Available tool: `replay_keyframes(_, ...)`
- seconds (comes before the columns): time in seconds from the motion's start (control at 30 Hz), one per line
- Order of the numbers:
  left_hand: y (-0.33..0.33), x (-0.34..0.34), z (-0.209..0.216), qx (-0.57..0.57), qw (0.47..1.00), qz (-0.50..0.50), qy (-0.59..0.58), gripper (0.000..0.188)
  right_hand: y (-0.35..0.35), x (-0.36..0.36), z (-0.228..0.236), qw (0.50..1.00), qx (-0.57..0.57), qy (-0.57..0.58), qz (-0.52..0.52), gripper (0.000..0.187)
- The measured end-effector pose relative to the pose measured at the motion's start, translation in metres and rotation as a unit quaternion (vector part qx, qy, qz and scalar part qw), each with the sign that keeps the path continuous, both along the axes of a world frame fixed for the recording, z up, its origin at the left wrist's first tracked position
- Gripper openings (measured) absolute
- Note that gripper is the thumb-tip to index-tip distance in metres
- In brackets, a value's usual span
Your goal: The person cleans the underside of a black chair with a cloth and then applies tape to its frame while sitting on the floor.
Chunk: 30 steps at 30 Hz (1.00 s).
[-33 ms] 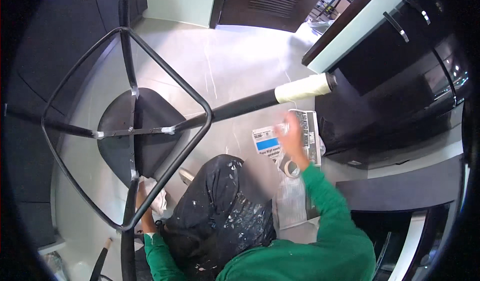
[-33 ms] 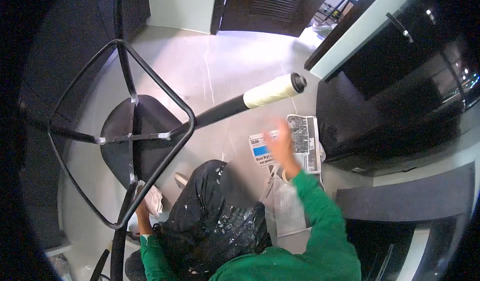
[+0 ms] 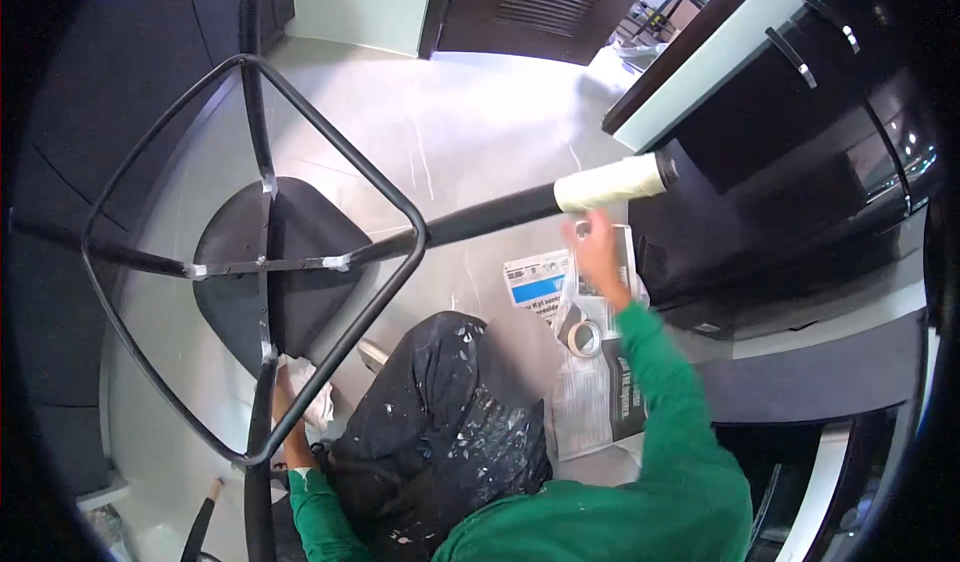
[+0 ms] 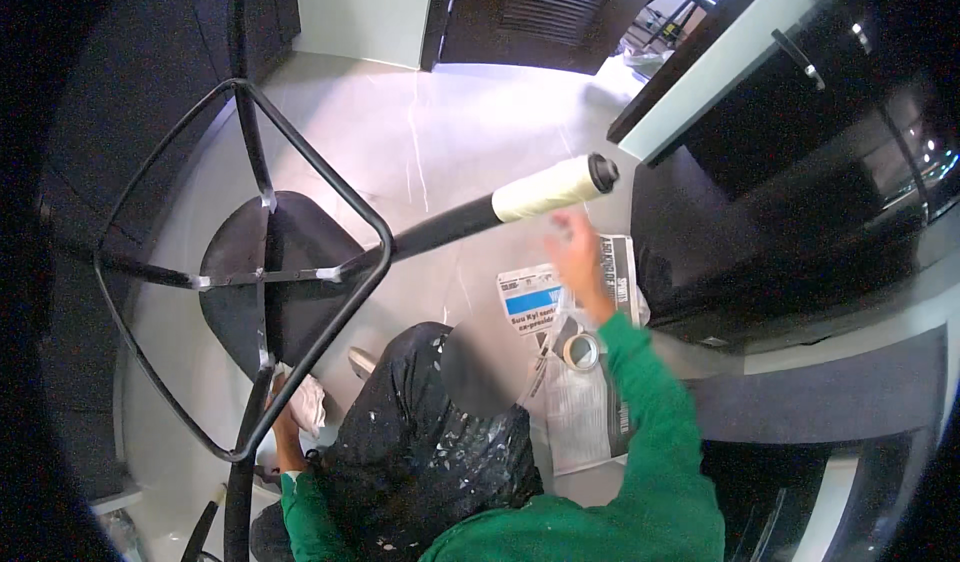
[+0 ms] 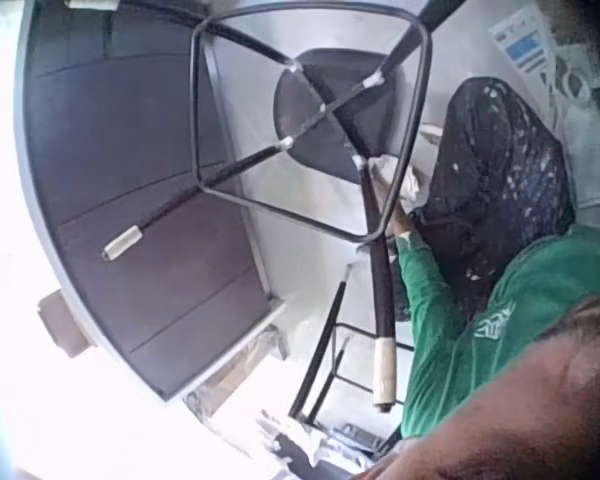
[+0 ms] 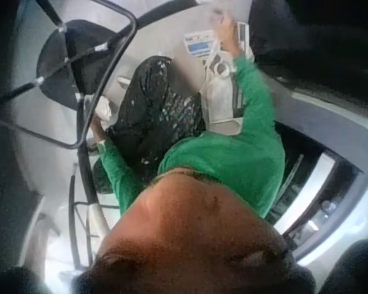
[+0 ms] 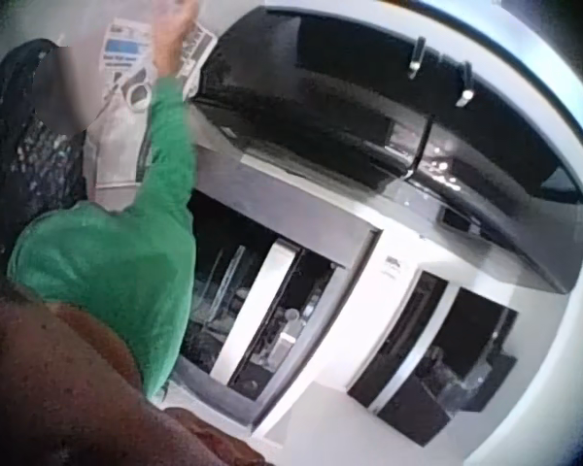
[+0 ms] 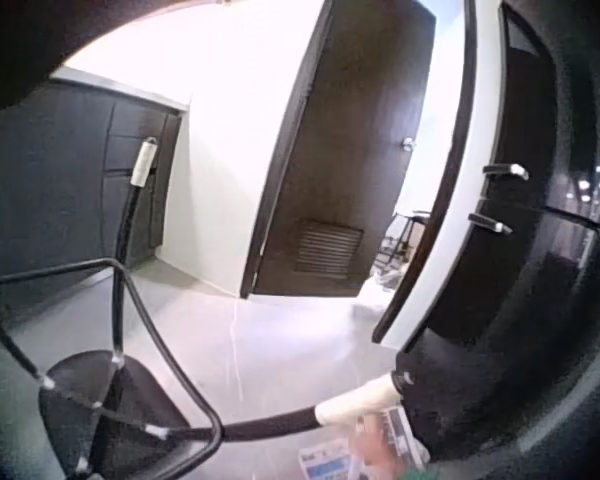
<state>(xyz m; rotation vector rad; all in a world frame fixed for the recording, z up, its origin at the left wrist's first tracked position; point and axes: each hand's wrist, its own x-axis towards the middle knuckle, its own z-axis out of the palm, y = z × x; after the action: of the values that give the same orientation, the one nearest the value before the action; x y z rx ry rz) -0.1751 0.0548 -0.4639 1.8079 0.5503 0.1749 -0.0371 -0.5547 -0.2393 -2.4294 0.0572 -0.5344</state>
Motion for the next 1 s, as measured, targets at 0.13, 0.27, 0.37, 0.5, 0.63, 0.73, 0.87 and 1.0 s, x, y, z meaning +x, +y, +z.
replay_keyframes(0.13,0.007,-0.003,-0.043,-0.084,0.994,0.066,-0.029,0.031,-0.131,0.138,0.071,0.977,-0.159,0.101,-0.097,0.067)
replay_keyframes(0.27,0.021,-0.006,-0.081,-0.198,0.971,0.114,-0.070,0.031,-0.135,0.200,0.171,0.883,-0.392,0.159,-0.202,0.068)
replay_keyframes(0.37,0.022,-0.004,-0.089,-0.247,0.958,0.113,-0.091,0.031,-0.148,0.235,0.210,0.866,-0.391,0.175,-0.259,0.075)
replay_keyframes(0.5,0.007,0.005,-0.049,-0.122,0.988,0.095,0.004,0.028,-0.156,0.257,0.236,0.858,-0.370,0.194,-0.299,0.077)
replay_keyframes(0.63,0.004,0.005,-0.044,-0.065,0.991,0.118,-0.020,0.024,-0.146,0.276,0.231,0.846,-0.372,0.215,-0.317,0.073)
replay_keyframes(0.73,0.003,0.005,-0.046,-0.051,0.990,0.126,-0.035,0.022,-0.152,0.276,0.227,0.851,-0.370,0.202,-0.313,0.071)
replay_keyframes(0.87,0.004,0.003,-0.049,-0.037,0.988,0.141,-0.051,0.020,-0.146,0.277,0.226,0.856,-0.367,0.195,-0.308,0.066)
replay_keyframes(1.0,-0.001,0.004,-0.048,-0.037,0.984,0.157,-0.072,0.019,-0.147,0.279,0.231,0.856,-0.367,0.195,-0.309,0.064)
